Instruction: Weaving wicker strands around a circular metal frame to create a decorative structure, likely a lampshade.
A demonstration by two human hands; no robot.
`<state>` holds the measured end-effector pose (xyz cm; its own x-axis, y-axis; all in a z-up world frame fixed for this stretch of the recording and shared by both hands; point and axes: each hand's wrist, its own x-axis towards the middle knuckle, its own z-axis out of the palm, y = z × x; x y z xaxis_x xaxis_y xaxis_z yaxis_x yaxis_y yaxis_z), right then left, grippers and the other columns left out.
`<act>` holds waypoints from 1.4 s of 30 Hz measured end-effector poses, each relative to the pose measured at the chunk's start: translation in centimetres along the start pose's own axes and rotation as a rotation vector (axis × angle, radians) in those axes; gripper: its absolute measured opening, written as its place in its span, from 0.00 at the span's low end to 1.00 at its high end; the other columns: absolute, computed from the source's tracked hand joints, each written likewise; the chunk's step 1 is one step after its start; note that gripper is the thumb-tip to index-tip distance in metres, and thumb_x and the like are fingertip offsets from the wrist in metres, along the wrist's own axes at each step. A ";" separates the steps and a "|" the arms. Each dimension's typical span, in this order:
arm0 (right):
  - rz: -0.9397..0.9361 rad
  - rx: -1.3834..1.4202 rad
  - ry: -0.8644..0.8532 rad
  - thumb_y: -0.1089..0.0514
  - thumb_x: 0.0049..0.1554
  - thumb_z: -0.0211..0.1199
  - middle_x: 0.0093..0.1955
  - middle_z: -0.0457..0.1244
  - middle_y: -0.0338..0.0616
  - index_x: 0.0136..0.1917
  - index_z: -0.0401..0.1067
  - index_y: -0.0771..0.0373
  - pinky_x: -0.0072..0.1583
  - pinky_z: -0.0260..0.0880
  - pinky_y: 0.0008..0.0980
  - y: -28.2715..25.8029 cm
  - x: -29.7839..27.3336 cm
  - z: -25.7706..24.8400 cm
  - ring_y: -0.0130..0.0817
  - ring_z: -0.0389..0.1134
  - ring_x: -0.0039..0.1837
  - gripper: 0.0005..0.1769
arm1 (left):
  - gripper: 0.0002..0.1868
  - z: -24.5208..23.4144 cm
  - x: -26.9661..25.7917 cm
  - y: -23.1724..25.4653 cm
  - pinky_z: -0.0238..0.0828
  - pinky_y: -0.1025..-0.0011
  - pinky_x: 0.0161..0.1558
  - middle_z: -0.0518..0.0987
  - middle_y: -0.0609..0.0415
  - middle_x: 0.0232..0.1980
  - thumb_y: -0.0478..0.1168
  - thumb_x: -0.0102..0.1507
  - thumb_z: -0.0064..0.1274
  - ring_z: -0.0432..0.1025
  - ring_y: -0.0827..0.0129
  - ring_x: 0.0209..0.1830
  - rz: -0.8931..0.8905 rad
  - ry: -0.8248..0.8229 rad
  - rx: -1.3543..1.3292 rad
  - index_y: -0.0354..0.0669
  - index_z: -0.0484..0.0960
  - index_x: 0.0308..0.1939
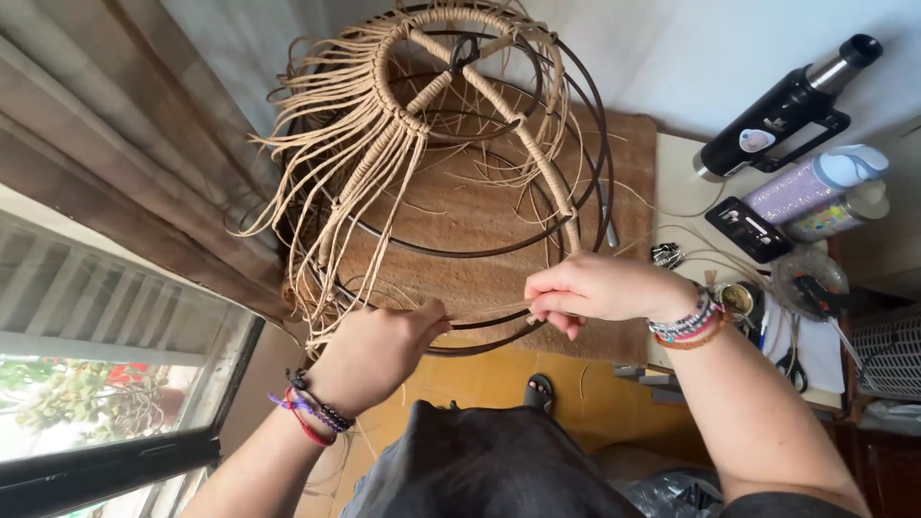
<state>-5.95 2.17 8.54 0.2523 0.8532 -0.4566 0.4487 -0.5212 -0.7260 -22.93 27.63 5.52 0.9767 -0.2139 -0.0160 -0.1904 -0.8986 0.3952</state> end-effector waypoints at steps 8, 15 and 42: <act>0.083 -0.289 -0.004 0.56 0.67 0.47 0.33 0.68 0.46 0.47 0.75 0.62 0.41 0.72 0.32 -0.3 0.7 0.5 0.35 0.70 0.35 0.16 | 0.11 0.8 -0.6 -1.5 0.81 0.54 0.35 0.86 0.55 0.32 0.52 0.72 0.37 0.82 0.50 0.29 -0.014 0.023 0.090 0.59 0.75 0.45; 0.100 -0.412 0.054 0.55 0.68 0.44 0.38 0.69 0.47 0.60 0.72 0.62 0.38 0.71 0.28 -0.2 1.1 0.3 0.33 0.68 0.31 0.18 | 0.10 0.9 -0.6 -2.0 0.81 0.57 0.35 0.85 0.56 0.31 0.52 0.72 0.37 0.82 0.51 0.28 -0.021 0.042 0.113 0.60 0.74 0.45; -0.376 -0.294 0.768 0.56 0.61 0.64 0.48 0.64 0.44 0.69 0.65 0.60 0.45 0.75 0.33 -1.0 3.3 -8.0 0.36 0.68 0.47 0.25 | 0.17 0.6 7.2 3.0 0.84 0.61 0.46 0.81 0.48 0.33 0.43 0.73 0.43 0.82 0.63 0.42 -0.355 0.373 -1.608 0.35 0.81 0.39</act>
<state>1.28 5.68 11.81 0.5000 0.8007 0.3299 0.7916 -0.2681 -0.5491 -16.50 23.13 6.08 0.9593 0.2057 -0.1935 0.0846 0.4443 0.8919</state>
